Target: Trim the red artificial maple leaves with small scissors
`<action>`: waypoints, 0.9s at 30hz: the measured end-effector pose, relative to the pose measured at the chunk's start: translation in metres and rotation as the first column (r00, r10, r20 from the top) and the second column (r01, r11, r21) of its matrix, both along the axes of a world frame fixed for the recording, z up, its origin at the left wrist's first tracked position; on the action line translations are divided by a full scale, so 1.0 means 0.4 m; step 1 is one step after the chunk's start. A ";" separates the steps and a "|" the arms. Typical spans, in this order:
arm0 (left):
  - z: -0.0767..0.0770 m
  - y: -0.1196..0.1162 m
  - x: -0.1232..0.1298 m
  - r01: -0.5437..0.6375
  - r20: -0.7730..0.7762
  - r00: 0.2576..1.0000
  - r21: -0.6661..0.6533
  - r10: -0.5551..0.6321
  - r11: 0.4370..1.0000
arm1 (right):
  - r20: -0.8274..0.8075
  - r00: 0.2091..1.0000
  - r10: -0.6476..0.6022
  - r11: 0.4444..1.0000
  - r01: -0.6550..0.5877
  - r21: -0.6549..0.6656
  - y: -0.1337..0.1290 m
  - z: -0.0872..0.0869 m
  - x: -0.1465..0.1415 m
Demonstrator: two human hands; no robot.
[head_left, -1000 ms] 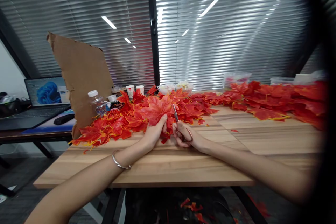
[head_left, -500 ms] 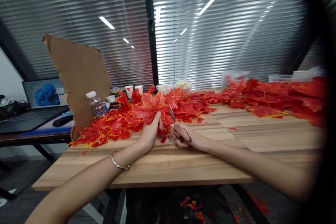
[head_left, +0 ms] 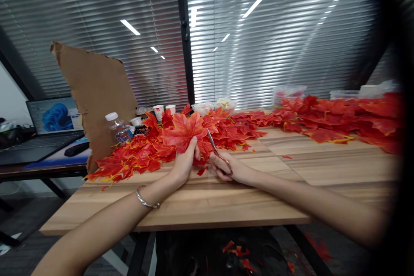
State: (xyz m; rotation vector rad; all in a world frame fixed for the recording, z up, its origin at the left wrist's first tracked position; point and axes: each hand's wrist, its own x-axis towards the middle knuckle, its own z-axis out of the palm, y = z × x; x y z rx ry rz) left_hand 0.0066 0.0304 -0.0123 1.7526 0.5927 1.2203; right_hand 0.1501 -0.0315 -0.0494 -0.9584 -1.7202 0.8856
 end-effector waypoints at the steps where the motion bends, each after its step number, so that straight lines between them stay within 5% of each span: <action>1: 0.000 0.000 0.000 0.001 -0.003 1.000 -0.004 -0.001 1.000 | 0.003 1.000 -0.003 1.000 0.003 0.002 0.000 0.000 0.000; 27: 0.008 -0.013 0.002 0.056 -0.016 0.998 -0.020 -0.056 0.998 | -0.067 0.998 -0.007 0.999 0.004 -0.039 -0.002 0.004 0.000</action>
